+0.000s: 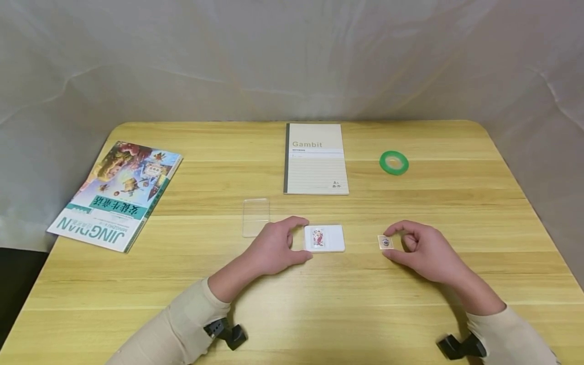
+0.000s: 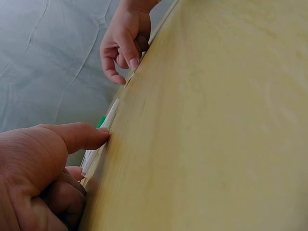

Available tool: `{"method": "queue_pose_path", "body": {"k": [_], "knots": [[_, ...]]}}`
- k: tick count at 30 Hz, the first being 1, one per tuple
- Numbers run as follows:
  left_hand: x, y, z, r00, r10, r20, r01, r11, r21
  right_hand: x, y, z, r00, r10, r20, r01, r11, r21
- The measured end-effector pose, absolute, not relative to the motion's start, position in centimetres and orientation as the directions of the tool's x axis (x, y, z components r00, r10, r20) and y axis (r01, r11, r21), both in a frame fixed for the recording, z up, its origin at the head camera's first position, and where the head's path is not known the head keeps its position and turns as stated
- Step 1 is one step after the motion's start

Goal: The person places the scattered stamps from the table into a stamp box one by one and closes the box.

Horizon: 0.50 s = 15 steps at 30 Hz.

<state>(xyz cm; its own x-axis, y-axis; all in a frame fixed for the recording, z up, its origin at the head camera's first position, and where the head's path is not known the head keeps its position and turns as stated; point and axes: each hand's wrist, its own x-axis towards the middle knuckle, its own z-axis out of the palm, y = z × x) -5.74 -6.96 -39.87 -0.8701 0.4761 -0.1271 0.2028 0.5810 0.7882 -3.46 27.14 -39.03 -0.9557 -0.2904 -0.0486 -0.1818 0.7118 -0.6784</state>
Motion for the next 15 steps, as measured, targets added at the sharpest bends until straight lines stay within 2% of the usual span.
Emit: {"method": "queue_pose_path", "body": {"k": [15], "knots": [[-5.77,-6.99,-39.90,-0.869,0.476,-0.131,0.200,0.582,0.788,-3.58,26.98,-39.20,-0.957,-0.286,-0.042,-0.186,0.724,-0.664]]}}
